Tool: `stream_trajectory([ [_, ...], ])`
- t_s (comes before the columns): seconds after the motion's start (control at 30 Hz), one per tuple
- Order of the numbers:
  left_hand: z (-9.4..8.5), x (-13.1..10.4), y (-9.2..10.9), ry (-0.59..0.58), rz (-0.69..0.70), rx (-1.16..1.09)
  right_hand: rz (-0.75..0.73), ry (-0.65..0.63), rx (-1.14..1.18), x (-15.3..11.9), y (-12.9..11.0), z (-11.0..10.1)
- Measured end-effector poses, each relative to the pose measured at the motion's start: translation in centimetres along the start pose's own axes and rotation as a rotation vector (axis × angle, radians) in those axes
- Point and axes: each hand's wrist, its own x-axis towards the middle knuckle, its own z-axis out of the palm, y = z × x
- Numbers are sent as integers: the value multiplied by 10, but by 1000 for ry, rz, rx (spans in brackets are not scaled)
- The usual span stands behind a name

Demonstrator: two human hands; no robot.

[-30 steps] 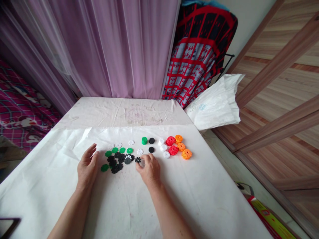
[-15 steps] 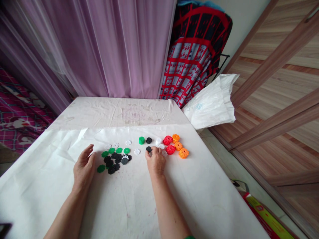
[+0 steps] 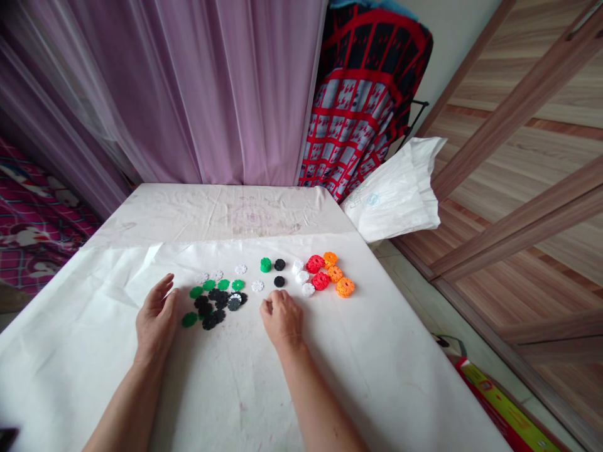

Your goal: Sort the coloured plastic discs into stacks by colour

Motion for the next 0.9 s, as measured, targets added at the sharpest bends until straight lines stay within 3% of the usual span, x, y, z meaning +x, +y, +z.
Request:
stream_trajectory([
  [0.1,0,0,-2,3,22,-23,-115,-58,84,-9,-15,-1],
  [0.4,0,1,-1,21,28,-75,-216,7,327,4,-40,10],
  [0.7,2,1,-4,15,34,-91,-180,-71,202,7,-48,19],
  [0.9,0,-1,-1,6,35,-86,-113,-27,259,7,-45,23],
])
